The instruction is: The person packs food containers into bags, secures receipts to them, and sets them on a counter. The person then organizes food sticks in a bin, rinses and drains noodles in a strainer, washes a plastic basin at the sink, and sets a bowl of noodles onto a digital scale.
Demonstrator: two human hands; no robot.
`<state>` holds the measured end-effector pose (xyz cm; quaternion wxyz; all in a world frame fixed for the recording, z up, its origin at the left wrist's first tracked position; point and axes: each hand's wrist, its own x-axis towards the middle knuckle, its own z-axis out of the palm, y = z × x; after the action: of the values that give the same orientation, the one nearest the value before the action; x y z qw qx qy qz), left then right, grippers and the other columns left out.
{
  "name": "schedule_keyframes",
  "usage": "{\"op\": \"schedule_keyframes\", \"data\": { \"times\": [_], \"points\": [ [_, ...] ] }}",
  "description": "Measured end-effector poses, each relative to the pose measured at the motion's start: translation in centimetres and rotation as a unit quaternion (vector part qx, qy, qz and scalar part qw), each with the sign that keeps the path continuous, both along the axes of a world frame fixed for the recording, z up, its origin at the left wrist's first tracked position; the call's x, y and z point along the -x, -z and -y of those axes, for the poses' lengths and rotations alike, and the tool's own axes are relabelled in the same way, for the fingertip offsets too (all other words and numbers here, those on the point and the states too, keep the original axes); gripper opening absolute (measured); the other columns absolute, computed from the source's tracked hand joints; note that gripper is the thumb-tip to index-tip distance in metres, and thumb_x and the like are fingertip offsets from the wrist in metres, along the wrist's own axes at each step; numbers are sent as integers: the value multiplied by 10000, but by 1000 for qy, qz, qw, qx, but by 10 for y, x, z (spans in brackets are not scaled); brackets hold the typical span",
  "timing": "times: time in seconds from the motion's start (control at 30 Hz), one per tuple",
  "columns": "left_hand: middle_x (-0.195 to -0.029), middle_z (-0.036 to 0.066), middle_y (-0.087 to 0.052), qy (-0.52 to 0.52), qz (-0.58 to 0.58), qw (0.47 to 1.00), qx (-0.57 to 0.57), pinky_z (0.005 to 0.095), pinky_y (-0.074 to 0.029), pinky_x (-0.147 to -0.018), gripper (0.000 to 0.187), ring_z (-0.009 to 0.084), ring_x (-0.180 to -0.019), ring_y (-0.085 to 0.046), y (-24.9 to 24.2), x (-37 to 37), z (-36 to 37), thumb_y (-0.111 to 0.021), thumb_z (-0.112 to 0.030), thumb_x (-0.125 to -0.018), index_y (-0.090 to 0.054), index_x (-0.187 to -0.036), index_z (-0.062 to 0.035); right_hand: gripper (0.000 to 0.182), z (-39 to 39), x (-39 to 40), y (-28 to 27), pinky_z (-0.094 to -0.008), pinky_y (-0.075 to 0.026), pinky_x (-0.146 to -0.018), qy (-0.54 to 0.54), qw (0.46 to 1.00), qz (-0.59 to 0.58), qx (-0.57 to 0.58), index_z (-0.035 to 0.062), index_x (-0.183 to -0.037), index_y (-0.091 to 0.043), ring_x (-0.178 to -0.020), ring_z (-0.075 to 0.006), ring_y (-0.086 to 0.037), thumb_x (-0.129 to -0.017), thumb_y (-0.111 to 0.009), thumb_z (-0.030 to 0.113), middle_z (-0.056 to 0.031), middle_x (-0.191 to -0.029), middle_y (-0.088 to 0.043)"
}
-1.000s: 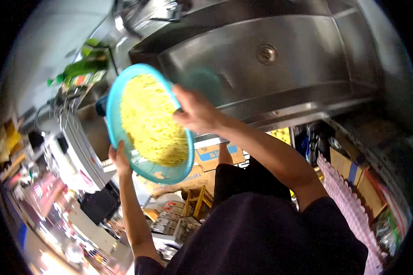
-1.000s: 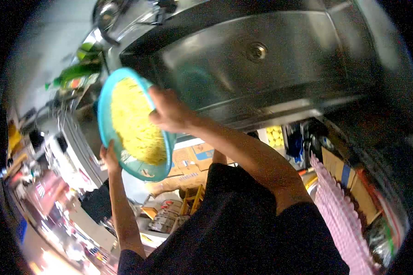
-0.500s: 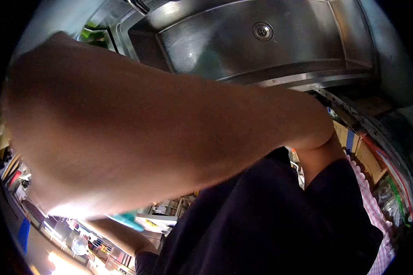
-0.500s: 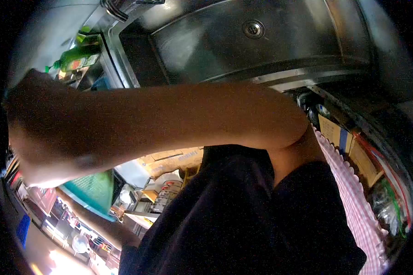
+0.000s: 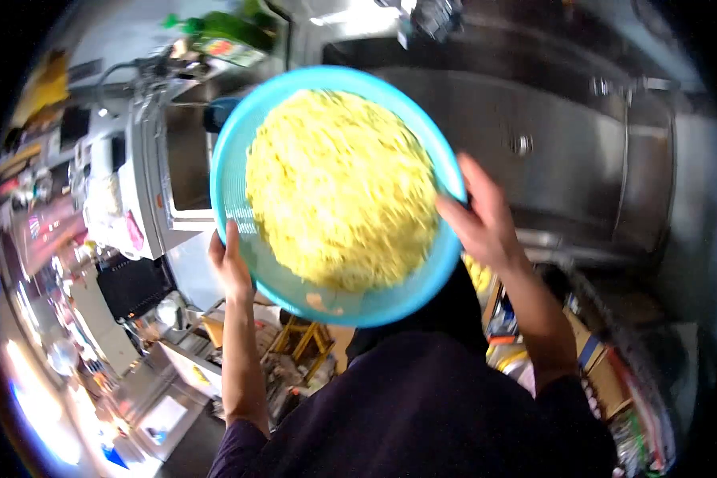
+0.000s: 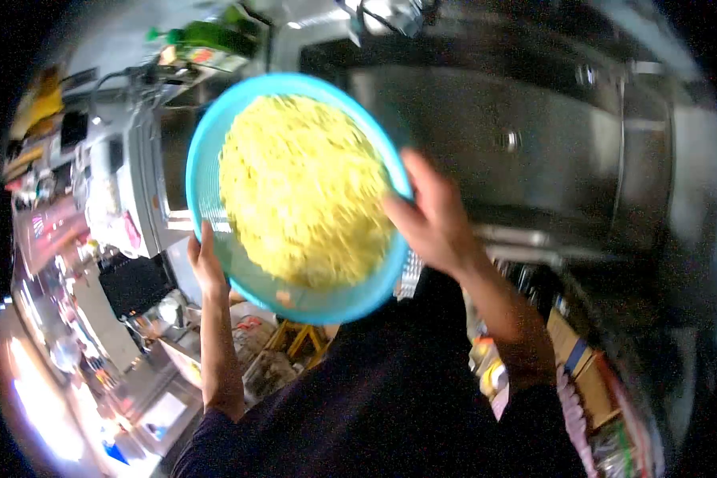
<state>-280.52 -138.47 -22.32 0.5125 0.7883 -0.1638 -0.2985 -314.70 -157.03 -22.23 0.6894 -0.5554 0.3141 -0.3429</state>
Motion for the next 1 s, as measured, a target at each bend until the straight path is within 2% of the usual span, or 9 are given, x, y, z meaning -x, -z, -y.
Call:
{"op": "schedule_keyframes", "data": {
  "times": [0.07, 0.13, 0.2, 0.3, 0.43, 0.6, 0.8, 0.93, 1.0],
  "points": [
    [-942, 23, -665, 7, 22, 996, 83, 242, -466, -666, 230, 81, -769, -581, -20, 14, 12, -601, -162, -969, -649, -1115, 9, 246, 1, 6, -2, -332, -517, -645, 44, 996, -67, -29, -34, -1123, -551, -728, -157, -608, -903, -526, 75, -103, -853, -628],
    [-966, 51, -673, 41, -22, 996, -81, 275, -470, -727, 249, 115, -822, -590, -4, 1, 25, -573, -135, -964, -630, -1123, 47, 270, 16, -4, 13, -342, -503, -661, 22, 989, -123, -80, -22, -1146, -564, -714, -154, -585, -899, -524, 80, -86, -839, -619],
    [-853, 22, -645, 126, 40, 989, -69, 284, -442, -651, 184, 100, -721, -532, 21, 5, 43, -593, -139, -957, -631, -1010, 34, 272, 31, -18, 15, -342, -489, -680, -10, 985, -159, -70, -2, -1143, -564, -714, -155, -565, -883, -531, 71, -76, -828, -606],
    [-777, -2, -617, 81, 24, 996, -6, 258, -401, -590, 145, 61, -677, -477, 40, 15, 44, -620, -128, -956, -631, -978, 15, 253, 25, -9, 17, -327, -479, -691, 28, 982, -185, -12, -38, -1117, -550, -742, -141, -554, -878, -523, 42, -66, -848, -591],
    [-982, 61, -702, 20, -72, 996, 43, 259, -504, -699, 170, 116, -801, -640, -8, 36, 36, -560, -68, -967, -639, -1068, 44, 237, 22, 1, -15, -320, -477, -744, 56, 984, -168, 1, -16, -1074, -569, -783, -124, -549, -852, -527, 55, -65, -904, -583],
    [-734, 222, -574, 107, 128, 985, -32, 386, -452, -674, 209, 220, -674, -528, 38, 35, 53, -634, -124, -884, -601, -982, 57, 200, 33, 14, 28, -325, -474, -754, 42, 973, -225, -7, 0, -1027, -564, -781, -129, -541, -846, -529, 77, -43, -874, -576],
    [-837, 30, -653, -53, -16, 992, 109, 270, -443, -655, 143, 74, -726, -536, -16, 44, 20, -575, -106, -952, -635, -972, 22, 311, 25, -2, -5, -298, -469, -810, 31, 981, -189, -9, -5, -1132, -585, -853, -148, -579, -836, -532, 75, -77, -994, -633],
    [-845, 101, -669, 55, 88, 994, -22, 302, -471, -697, 176, 139, -758, -576, 6, 23, 34, -570, -39, -902, -607, -1030, 77, 305, 29, -20, 33, -304, -461, -768, -10, 965, -261, -25, 5, -1127, -586, -835, -150, -571, -837, -537, 84, -81, -959, -634],
    [-812, 98, -669, 61, 142, 986, -61, 319, -474, -670, 181, 142, -710, -556, 20, 16, 19, -580, -32, -889, -611, -1036, 69, 300, 27, -27, 33, -310, -479, -762, 26, 982, -173, -69, -7, -1128, -579, -827, -155, -582, -832, -542, 34, -85, -949, -638]
  ]
}}
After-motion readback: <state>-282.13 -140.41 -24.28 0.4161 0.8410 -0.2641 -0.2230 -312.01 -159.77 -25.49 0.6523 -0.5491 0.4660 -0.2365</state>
